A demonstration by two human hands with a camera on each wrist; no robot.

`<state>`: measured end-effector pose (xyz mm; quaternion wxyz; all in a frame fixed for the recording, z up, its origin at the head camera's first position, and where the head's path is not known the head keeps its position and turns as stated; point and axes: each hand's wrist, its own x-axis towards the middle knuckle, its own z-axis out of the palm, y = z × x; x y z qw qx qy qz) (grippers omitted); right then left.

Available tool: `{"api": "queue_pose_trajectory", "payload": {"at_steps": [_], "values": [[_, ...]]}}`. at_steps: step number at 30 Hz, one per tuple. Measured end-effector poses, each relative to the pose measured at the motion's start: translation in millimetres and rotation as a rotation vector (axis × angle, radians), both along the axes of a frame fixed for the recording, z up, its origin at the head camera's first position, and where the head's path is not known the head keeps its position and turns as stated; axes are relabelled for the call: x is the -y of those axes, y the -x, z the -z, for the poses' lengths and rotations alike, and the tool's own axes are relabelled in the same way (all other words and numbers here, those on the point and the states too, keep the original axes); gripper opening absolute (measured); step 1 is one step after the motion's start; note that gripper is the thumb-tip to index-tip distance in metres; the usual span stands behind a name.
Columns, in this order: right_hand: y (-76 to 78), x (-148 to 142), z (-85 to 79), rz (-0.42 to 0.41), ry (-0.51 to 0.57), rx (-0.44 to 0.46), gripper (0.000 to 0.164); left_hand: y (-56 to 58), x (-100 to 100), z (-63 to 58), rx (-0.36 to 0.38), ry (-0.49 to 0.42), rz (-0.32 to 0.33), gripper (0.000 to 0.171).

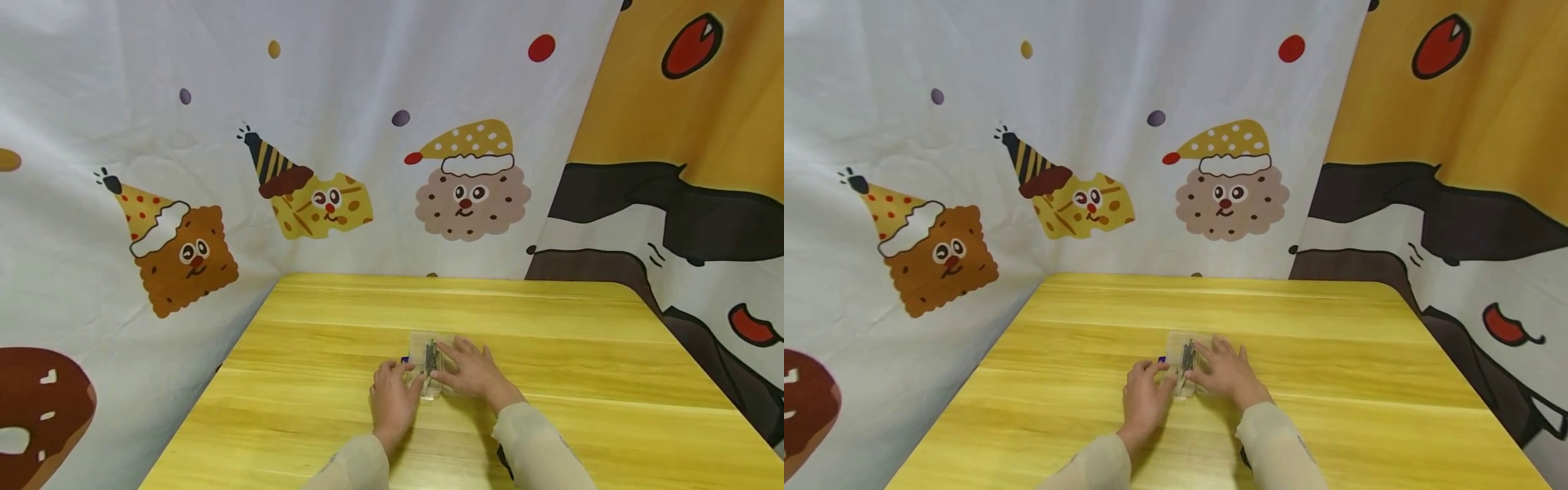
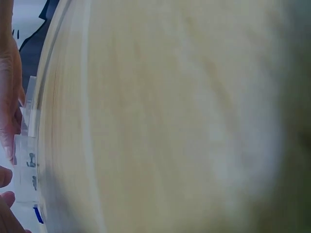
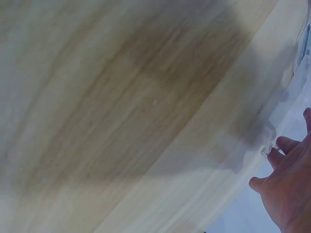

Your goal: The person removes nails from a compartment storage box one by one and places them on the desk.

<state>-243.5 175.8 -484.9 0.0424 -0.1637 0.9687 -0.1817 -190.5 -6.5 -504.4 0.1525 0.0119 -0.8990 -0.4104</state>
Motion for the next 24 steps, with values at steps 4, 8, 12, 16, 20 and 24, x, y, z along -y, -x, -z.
{"api": "queue_pose_trajectory", "payload": {"at_steps": [4,8,12,16,20,24], "values": [[-0.1,0,1.8,-0.001,-0.004,0.009,0.074,-0.6,-2,0.1,-0.01,0.028,-0.02,0.025],[-1.6,0,1.4,0.002,-0.009,0.014,0.074,-0.6,-6,0.8,-0.027,0.056,-0.048,0.023],[-3.1,0,-0.2,0.004,-0.007,0.012,0.074,0.0,-9,0.9,-0.037,0.088,-0.079,0.022],[-3.3,0,-0.8,0.005,-0.003,0.003,0.074,0.9,-12,0.3,-0.034,0.101,-0.1,0.02],[-2.9,1,-0.6,0.005,0.0,-0.006,0.073,2.3,-14,-0.2,-0.031,0.097,-0.112,0.018],[-2.4,0,0.1,0.002,0.002,-0.015,0.073,3.3,-17,-0.1,-0.037,0.102,-0.129,0.015]]}}
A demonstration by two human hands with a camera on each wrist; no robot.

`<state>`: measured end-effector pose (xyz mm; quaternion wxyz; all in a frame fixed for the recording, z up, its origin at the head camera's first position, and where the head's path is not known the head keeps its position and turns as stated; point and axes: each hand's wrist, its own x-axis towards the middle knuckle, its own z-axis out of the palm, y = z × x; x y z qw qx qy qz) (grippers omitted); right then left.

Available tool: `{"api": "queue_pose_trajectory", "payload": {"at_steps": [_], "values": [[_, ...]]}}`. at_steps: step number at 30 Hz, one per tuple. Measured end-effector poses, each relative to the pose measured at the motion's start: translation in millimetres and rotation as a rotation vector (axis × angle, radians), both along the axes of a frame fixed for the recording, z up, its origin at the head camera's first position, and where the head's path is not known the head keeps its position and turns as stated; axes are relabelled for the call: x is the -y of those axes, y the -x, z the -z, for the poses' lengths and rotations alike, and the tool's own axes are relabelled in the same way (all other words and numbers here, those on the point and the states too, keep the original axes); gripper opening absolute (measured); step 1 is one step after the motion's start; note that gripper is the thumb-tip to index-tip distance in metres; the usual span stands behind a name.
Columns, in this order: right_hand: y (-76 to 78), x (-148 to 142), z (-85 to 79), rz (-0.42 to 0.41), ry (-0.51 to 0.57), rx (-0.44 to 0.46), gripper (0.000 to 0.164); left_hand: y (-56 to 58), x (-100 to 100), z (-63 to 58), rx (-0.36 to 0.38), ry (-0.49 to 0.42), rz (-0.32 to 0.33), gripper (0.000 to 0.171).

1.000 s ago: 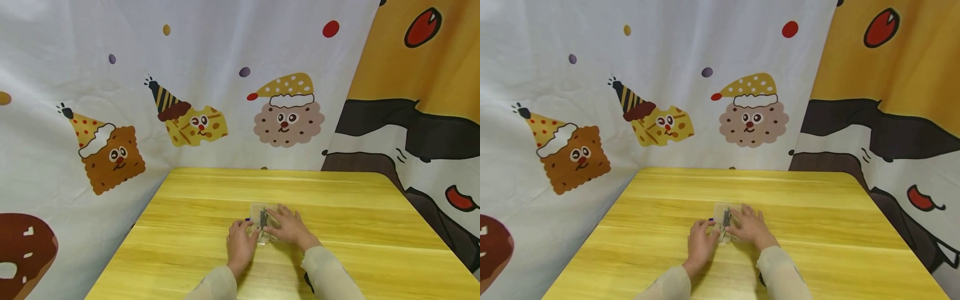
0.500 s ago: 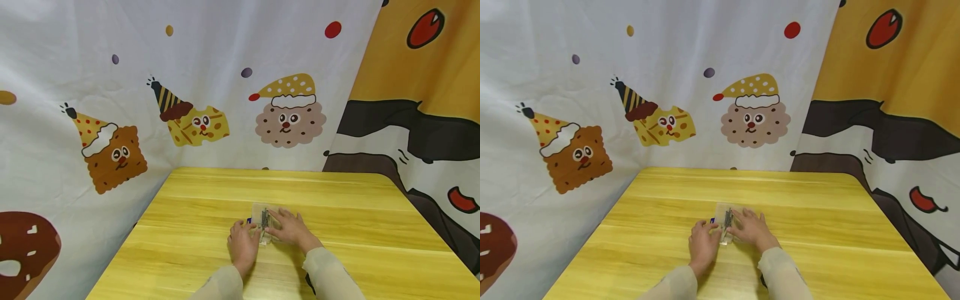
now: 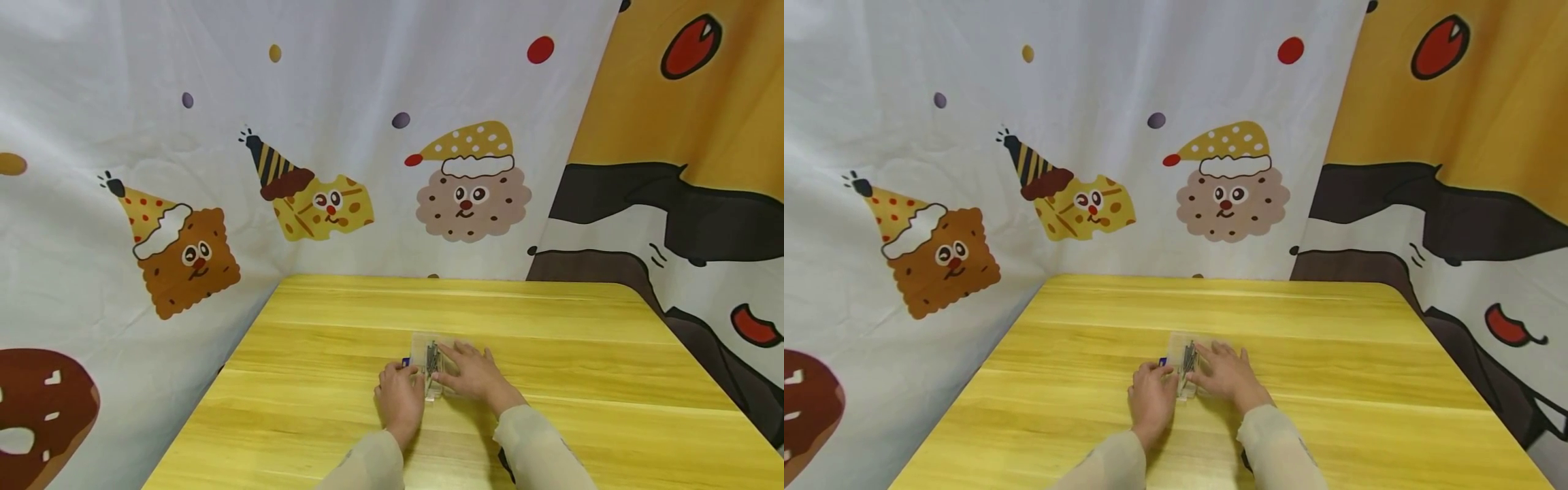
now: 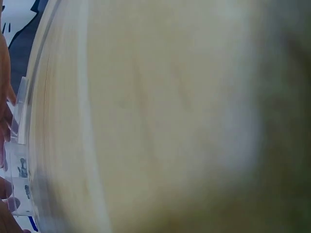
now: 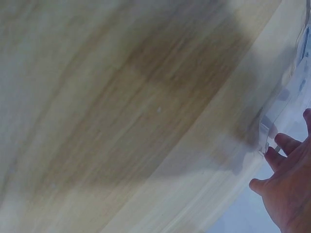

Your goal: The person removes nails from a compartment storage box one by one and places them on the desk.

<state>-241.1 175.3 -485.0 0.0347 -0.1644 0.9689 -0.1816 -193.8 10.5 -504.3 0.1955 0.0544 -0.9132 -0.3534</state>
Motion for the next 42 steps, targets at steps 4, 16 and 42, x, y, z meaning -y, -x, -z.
{"api": "queue_pose_trajectory", "payload": {"at_steps": [4,16,42], "values": [[-0.2,0,0.3,-0.005,-0.003,-0.008,0.073,1.2,-1,-0.2,0.005,0.0,-0.012,0.014],[-3.3,-2,-3.3,0.007,0.01,-0.013,0.071,11.4,-5,-0.2,0.06,0.052,-0.051,0.011],[-2.5,1,2.3,0.004,0.023,-0.016,0.072,14.0,0,-3.6,0.094,0.167,-0.013,0.004]]}}
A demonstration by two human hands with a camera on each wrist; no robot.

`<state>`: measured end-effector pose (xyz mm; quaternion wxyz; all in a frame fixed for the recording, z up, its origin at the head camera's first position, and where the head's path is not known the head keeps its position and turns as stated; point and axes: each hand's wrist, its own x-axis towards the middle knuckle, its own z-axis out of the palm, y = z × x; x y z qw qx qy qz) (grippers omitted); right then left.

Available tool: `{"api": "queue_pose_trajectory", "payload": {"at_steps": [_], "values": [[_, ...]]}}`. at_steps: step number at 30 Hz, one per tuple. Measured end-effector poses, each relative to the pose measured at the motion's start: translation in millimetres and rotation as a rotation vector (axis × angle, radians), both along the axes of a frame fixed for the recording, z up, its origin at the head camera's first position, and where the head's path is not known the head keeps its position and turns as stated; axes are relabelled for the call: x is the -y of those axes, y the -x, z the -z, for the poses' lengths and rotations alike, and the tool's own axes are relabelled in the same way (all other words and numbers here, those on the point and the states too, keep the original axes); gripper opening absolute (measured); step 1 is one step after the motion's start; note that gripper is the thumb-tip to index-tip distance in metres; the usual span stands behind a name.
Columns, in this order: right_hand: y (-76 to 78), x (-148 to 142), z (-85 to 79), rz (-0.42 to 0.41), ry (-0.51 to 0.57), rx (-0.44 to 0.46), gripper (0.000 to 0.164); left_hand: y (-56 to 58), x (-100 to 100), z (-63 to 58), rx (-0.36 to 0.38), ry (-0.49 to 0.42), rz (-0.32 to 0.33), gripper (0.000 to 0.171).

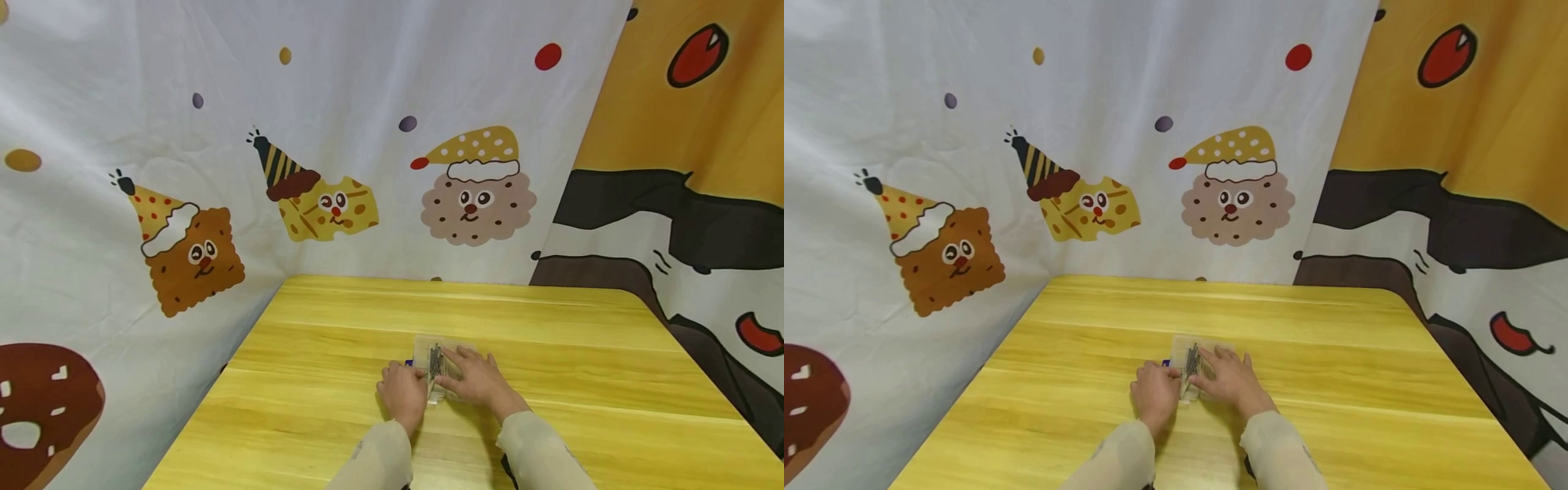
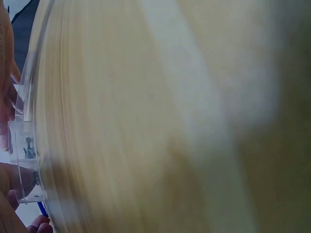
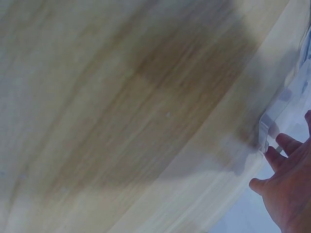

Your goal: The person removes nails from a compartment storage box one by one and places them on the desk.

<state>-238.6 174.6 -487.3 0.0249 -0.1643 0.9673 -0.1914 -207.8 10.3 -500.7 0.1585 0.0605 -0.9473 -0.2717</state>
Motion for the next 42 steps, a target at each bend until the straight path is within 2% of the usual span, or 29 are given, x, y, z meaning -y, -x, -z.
{"api": "queue_pose_trajectory", "payload": {"at_steps": [7,13,20,24,28,32,36,42], "values": [[-0.1,0,0.6,-0.002,-0.006,0.001,0.072,1.7,-1,3.7,-0.008,0.041,-0.003,0.004],[-0.1,0,0.4,-0.004,-0.005,0.0,0.072,3.8,-1,1.7,0.043,0.073,0.011,0.005],[-0.2,-1,0.3,-0.004,-0.002,0.008,0.073,3.0,-4,-2.6,0.053,0.198,0.051,0.018],[0.0,-1,0.4,-0.005,-0.002,0.008,0.074,1.8,-5,-2.6,0.045,0.229,0.056,0.02],[-0.2,-2,0.0,-0.002,-0.005,0.003,0.073,2.2,-5,-0.7,0.032,0.2,0.05,0.018],[-0.8,-1,-0.2,0.001,-0.006,0.0,0.072,3.8,-2,2.0,0.018,0.132,0.04,0.011],[-1.4,-1,-0.7,0.006,-0.002,0.002,0.071,5.3,2,2.3,0.023,0.07,0.049,0.005],[-2.0,-1,-1.4,0.01,-0.01,0.003,0.071,6.6,6,-0.9,0.045,0.035,0.081,0.005]]}}
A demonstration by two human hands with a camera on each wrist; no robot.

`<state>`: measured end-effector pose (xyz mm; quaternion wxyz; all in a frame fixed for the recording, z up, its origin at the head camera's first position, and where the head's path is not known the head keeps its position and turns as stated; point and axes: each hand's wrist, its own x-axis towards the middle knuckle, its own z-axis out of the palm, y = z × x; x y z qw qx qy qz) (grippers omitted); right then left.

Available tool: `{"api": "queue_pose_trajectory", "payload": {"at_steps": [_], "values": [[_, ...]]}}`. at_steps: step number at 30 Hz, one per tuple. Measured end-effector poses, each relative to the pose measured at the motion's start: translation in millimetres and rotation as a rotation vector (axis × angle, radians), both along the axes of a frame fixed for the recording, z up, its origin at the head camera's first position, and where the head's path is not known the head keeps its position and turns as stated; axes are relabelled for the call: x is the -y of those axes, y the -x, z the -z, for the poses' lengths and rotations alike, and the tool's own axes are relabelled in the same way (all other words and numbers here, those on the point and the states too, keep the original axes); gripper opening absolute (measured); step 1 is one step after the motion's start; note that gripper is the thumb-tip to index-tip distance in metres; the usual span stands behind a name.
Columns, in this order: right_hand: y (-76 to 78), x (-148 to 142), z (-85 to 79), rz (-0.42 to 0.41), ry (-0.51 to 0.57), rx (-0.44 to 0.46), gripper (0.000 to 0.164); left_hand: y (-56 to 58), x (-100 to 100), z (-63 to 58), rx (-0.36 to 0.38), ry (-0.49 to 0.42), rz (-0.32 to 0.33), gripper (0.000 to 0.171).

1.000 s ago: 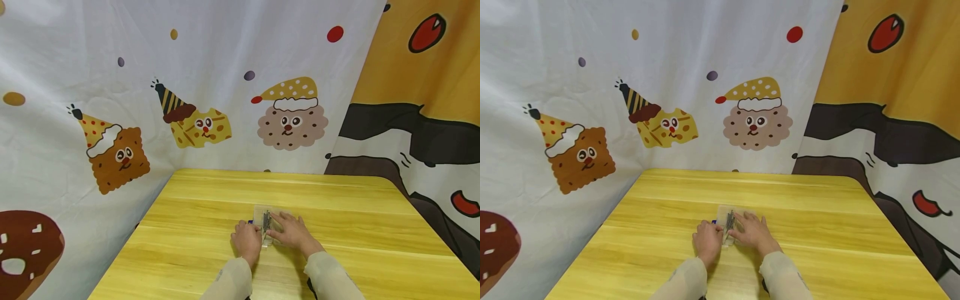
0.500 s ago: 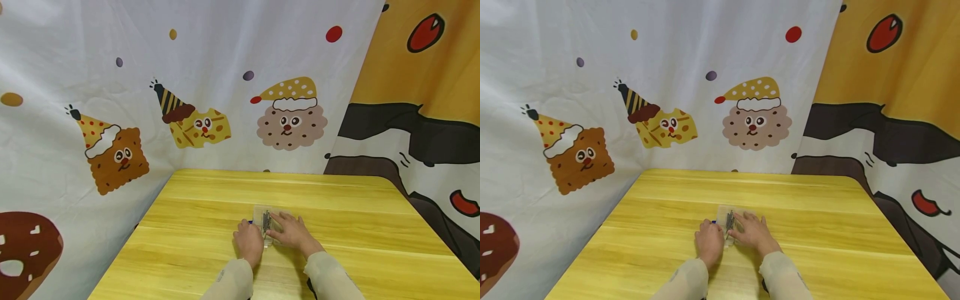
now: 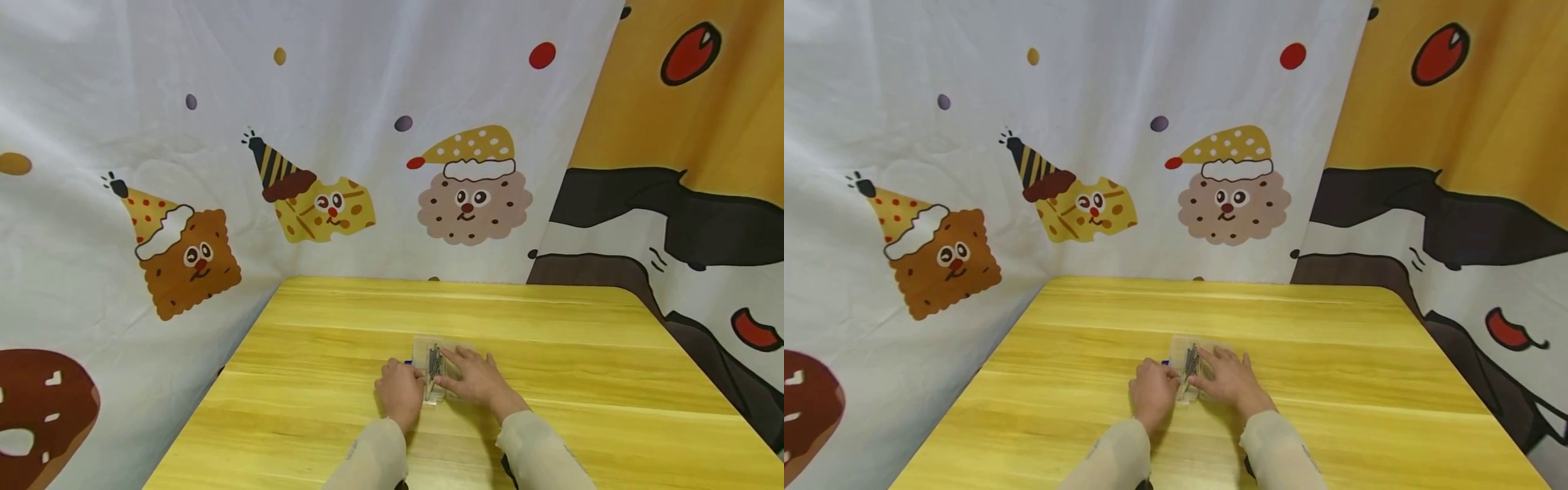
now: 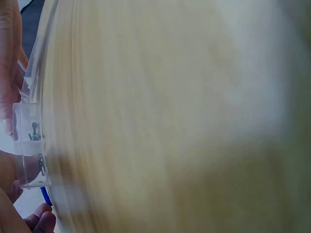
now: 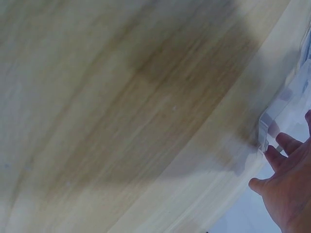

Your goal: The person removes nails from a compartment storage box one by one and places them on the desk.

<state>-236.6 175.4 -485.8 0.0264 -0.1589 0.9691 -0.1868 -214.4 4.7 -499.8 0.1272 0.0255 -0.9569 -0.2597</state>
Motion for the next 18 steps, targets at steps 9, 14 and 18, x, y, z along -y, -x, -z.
{"api": "queue_pose_trajectory", "payload": {"at_steps": [9,14,18], "values": [[-0.6,-0.9,0.0,-0.004,0.002,0.004,0.072,1.6,-0.8,-1.5,0.032,0.047,0.074,0.018],[0.1,-1.0,0.5,-0.008,-0.001,0.008,0.073,2.5,-0.3,1.1,0.024,0.074,0.089,0.014],[0.1,0.1,-0.8,-0.008,0.001,0.004,0.072,2.7,1.3,0.9,0.008,0.061,0.095,0.01]]}}
